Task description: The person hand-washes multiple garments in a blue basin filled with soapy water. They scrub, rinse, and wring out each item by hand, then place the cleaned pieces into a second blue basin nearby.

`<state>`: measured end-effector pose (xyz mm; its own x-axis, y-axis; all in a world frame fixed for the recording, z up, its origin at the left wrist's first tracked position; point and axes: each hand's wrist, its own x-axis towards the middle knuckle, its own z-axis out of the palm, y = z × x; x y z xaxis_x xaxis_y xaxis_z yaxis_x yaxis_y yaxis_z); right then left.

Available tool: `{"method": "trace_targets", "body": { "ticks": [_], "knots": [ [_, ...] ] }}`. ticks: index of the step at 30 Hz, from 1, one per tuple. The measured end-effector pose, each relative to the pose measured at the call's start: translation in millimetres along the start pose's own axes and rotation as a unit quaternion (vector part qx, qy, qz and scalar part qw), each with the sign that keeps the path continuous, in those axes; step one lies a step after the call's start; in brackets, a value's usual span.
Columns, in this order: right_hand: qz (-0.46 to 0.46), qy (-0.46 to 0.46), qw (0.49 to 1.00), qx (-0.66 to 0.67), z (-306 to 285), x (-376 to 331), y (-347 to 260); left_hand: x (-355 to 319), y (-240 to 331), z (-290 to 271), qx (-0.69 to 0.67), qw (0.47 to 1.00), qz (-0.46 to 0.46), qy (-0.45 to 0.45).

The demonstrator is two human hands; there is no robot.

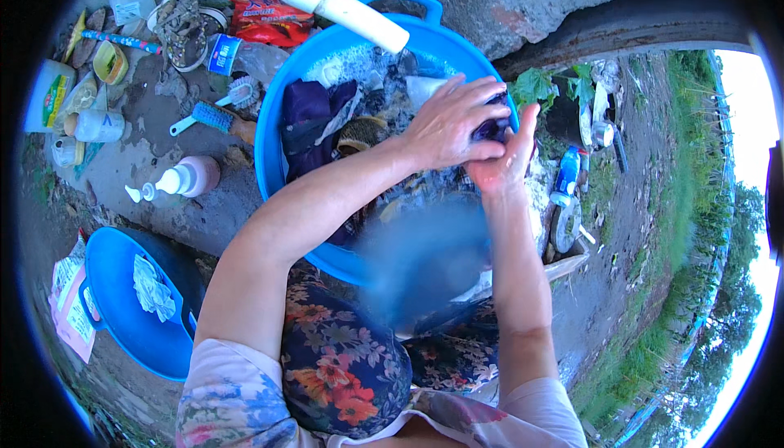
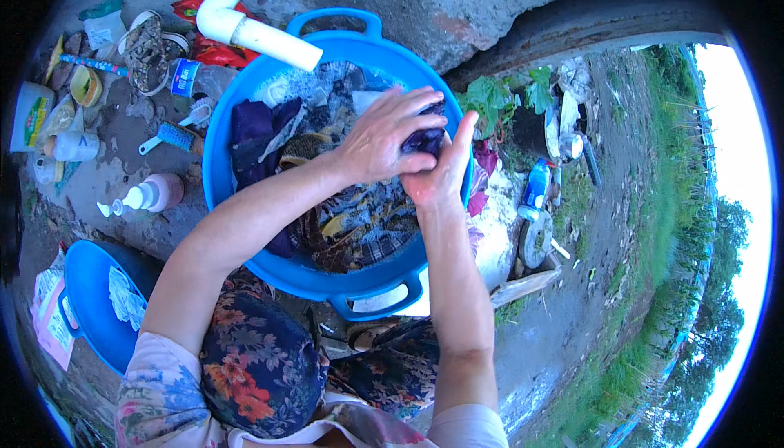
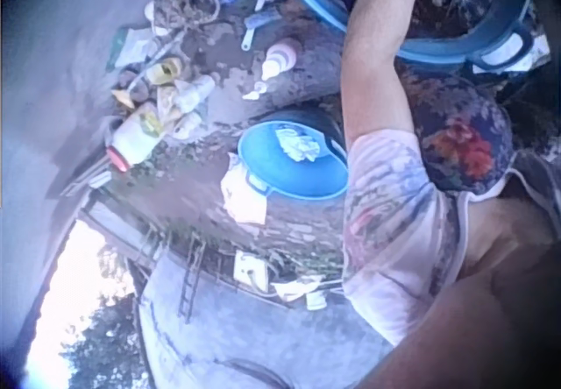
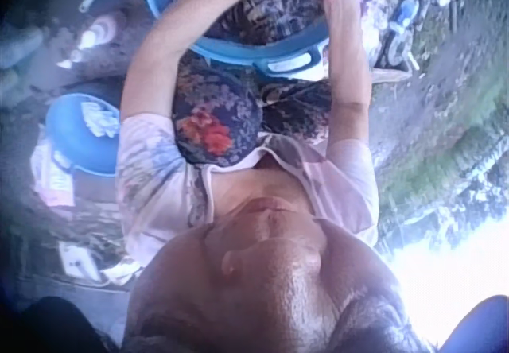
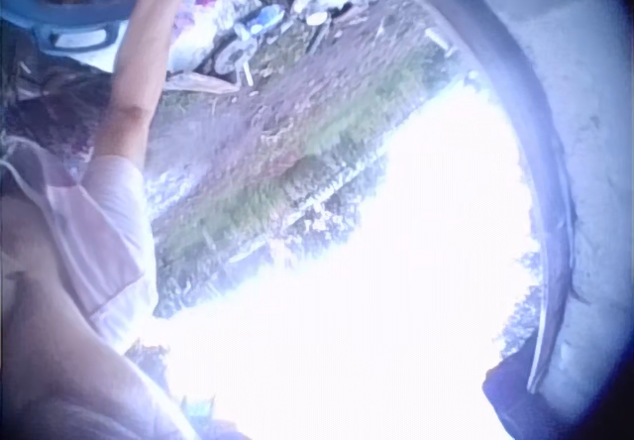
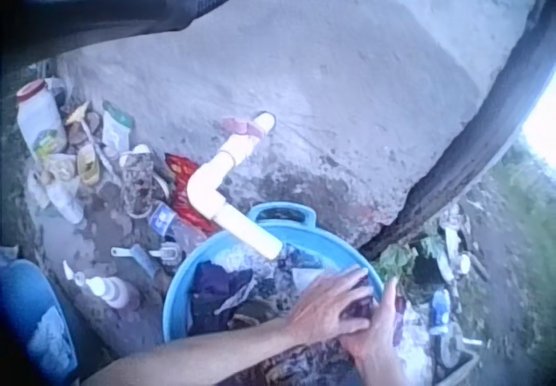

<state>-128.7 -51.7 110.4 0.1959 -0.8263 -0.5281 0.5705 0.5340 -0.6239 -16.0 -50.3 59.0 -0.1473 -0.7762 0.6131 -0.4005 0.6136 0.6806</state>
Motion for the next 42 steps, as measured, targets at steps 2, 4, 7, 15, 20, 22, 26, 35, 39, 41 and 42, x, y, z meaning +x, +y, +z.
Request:
{"method": "trace_targets", "body": {
  "ticks": [2, 4, 7, 15, 20, 22, 26, 35, 39, 41, 42],
  "knots": [
    [0.018, 0.039, 0.999, -0.018, 4, 4, -1, 13, 2, 12, -0.023, 0.998, -0.041, 0.042],
    [-0.005, 0.034, 0.997, -0.064, 10, 12, -1, 27, 4, 8, -0.066, 0.993, -0.097, -0.007],
    [-0.105, 0.057, 0.986, -0.114, 17, 18, 4, 39, 9, 17, -0.144, 0.975, -0.135, 0.099],
    [-0.153, 0.063, 0.858, -0.487, -19, 40, -2, 41, -27, 16, -0.165, 0.908, -0.368, 0.116],
    [-0.278, -0.027, 0.586, -0.761, -83, 66, 32, -22, -67, 10, 0.240, 0.955, -0.062, -0.165],
    [-0.236, 0.000, 0.492, -0.838, -107, 84, 52, -37, -67, 15, 0.301, 0.916, -0.088, -0.252],
    [-0.197, -0.010, 0.550, -0.811, -83, 79, 50, -31, -59, 0, 0.284, 0.881, -0.171, -0.339],
    [-0.218, 0.043, 0.967, -0.124, -1, 20, -4, 8, 13, -1, -0.626, 0.631, -0.444, 0.113],
    [-0.206, 0.080, 0.975, -0.029, -15, 39, 12, -22, 44, 20, -0.170, 0.958, -0.192, 0.131],
    [-0.093, -0.081, 0.992, 0.015, -22, 23, 10, -27, 40, 12, -0.070, 0.991, -0.084, 0.081],
    [-0.057, -0.177, 0.982, 0.021, -20, 12, 10, -27, 39, 1, 0.031, 0.999, -0.024, 0.036]
  ]
}}
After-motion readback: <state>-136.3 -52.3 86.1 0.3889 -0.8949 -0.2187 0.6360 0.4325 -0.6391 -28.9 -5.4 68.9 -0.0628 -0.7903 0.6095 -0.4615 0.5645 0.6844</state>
